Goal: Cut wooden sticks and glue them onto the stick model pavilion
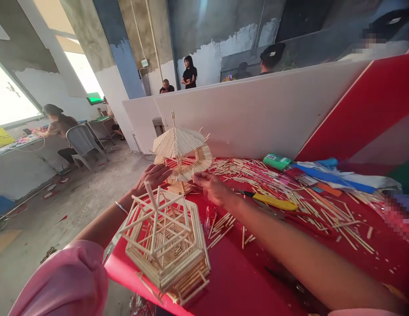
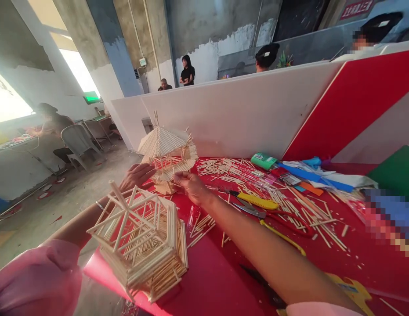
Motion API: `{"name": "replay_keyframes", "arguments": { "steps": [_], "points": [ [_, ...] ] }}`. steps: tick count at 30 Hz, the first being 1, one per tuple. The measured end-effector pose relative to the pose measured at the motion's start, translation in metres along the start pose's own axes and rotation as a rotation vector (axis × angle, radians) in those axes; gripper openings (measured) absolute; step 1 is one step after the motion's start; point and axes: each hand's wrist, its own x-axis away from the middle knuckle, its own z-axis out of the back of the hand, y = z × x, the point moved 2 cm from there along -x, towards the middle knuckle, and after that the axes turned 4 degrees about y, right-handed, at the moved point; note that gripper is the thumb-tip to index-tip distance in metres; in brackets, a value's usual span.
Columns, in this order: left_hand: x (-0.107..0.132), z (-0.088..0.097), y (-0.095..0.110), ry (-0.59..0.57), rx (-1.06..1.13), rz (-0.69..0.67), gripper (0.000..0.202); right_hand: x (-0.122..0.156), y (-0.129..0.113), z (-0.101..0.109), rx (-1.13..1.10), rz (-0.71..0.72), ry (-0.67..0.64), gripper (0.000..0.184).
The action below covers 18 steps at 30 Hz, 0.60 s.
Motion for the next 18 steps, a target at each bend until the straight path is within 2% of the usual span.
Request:
{"name": "replay_keyframes", "arguments": {
  "steps": [3, 6, 10, 14, 18],
  "points": [
    [-0.015, -0.008, -0.002, 0.080, 0.005, -0.043, 0.038, 0.000, -0.009, -0.007, -0.029, 0.009, 0.051, 0.035],
    [-0.024, -0.006, -0.004, 0.129, 0.012, -0.016, 0.035, -0.001, -0.021, -0.014, -0.013, 0.046, 0.063, 0.032],
    [-0.024, 0.001, -0.007, 0.170, 0.010, 0.107, 0.029, -0.008, -0.033, -0.026, 0.029, 0.108, 0.028, 0.023],
    [-0.019, 0.000, -0.010, 0.187, 0.073, 0.207, 0.024, -0.021, -0.037, -0.033, 0.107, 0.110, -0.026, 0.017],
    [-0.020, -0.003, -0.013, 0.237, 0.113, 0.293, 0.016, -0.028, -0.048, -0.033, 0.352, 0.151, -0.071, 0.011]
  ]
}}
